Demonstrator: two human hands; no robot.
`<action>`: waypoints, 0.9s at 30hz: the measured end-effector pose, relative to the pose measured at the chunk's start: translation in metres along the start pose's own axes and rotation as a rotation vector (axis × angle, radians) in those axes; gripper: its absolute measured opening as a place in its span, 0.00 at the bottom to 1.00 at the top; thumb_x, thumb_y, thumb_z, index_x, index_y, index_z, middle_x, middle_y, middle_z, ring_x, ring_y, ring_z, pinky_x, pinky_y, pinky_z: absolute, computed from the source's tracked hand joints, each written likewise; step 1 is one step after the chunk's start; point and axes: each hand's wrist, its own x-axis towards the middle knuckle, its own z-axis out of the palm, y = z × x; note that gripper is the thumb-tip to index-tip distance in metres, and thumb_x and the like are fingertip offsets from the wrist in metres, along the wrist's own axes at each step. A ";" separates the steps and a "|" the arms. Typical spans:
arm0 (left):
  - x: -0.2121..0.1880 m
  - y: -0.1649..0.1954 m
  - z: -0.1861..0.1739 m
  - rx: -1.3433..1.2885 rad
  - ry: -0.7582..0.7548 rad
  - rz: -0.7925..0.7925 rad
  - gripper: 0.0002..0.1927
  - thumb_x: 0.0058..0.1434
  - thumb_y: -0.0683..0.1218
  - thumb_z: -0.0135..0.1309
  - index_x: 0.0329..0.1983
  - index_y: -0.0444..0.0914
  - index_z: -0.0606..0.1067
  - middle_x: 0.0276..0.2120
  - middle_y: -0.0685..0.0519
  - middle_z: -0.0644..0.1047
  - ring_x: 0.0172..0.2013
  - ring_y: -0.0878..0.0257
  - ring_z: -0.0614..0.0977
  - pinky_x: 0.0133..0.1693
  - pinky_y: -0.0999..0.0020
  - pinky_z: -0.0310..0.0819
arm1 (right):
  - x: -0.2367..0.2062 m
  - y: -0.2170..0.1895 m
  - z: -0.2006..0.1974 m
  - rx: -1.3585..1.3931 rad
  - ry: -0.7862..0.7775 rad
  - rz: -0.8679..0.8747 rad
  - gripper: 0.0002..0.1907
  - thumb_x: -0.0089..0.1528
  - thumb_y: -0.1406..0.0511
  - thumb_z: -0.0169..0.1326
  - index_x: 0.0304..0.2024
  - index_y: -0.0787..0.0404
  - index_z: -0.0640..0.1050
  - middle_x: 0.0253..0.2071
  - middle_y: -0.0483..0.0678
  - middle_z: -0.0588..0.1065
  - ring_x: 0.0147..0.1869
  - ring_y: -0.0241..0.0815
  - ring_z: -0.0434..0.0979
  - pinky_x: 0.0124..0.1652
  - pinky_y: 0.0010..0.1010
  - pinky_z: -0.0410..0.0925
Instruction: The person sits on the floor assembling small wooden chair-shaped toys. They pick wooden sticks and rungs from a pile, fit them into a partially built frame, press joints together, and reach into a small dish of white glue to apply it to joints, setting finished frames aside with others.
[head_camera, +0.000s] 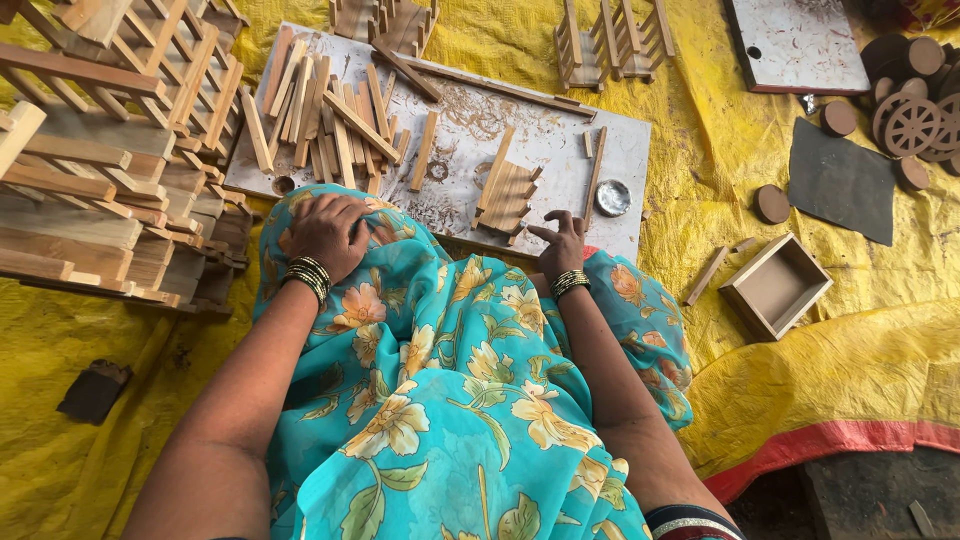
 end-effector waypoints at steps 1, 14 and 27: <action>0.000 -0.001 0.000 -0.005 -0.007 -0.005 0.11 0.62 0.47 0.54 0.46 0.43 0.80 0.49 0.55 0.81 0.54 0.58 0.77 0.60 0.56 0.63 | 0.001 0.000 0.000 0.015 0.004 -0.010 0.31 0.51 0.79 0.49 0.43 0.40 0.87 0.53 0.42 0.72 0.56 0.52 0.67 0.58 0.40 0.67; 0.000 -0.001 0.001 0.012 -0.045 -0.018 0.12 0.61 0.47 0.54 0.47 0.43 0.80 0.50 0.55 0.81 0.55 0.58 0.77 0.61 0.56 0.63 | 0.000 -0.009 0.001 -0.053 -0.210 0.052 0.30 0.46 0.78 0.54 0.40 0.36 0.87 0.58 0.37 0.70 0.61 0.48 0.65 0.55 0.38 0.66; 0.000 -0.002 0.001 0.006 -0.026 -0.010 0.12 0.61 0.47 0.53 0.46 0.44 0.80 0.49 0.55 0.81 0.55 0.57 0.77 0.59 0.56 0.64 | 0.007 0.001 0.012 0.029 -0.136 0.064 0.41 0.46 0.82 0.46 0.52 0.38 0.84 0.57 0.43 0.71 0.55 0.55 0.65 0.55 0.39 0.69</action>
